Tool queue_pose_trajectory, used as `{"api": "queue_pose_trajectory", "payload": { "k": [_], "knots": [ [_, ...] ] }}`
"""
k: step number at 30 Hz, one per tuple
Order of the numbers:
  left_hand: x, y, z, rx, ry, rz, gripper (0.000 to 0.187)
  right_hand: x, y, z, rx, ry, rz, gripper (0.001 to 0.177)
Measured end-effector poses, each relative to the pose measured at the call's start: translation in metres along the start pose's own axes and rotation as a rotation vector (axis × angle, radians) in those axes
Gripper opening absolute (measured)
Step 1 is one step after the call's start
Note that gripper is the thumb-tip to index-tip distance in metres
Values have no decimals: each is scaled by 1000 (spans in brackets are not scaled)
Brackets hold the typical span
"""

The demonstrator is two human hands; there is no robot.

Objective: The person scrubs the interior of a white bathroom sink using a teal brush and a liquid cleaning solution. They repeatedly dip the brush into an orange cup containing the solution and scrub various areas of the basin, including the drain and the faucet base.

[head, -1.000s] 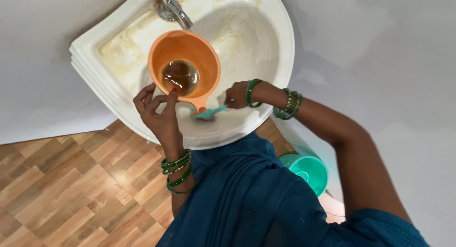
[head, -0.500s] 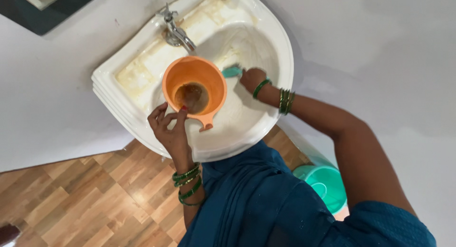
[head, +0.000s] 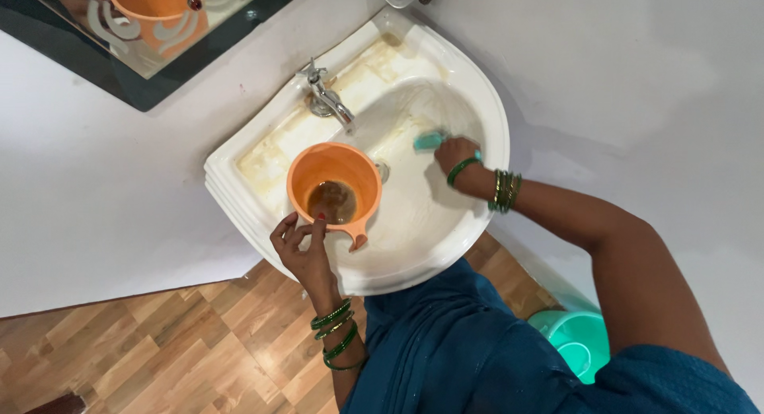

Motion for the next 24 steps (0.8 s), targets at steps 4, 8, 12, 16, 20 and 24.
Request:
{"api": "queue_pose_trajectory", "payload": {
  "k": [4,8,12,16,20,24],
  "knots": [
    [0,4,2,-20,15,-23,18,8,5,-53,141,138,-42,55],
    [1,5,5,-8,22,-15,19,18,-77,-79,7,261,-132,51],
    [-1,5,5,41,41,0,19,12,-164,-42,-294,226,-369,22],
    [0,6,5,4,61,96,19,8,-185,8,-442,231,-392,44],
    [7,6,6,-22,46,74,19,6,-158,-22,-377,414,-309,14],
    [15,8,7,-25,7,40,21,-11,-87,-64,-225,573,-148,14]
  ]
}}
Point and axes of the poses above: each hand's wrist, its own z-axis away from the middle knuckle, its own x-axis out of the palm, y = z × x, the point moved 7 cm from there along -z, towards the middle knuckle, and after that the axes turned 12 degrees about -y, right-handed, at the moved point
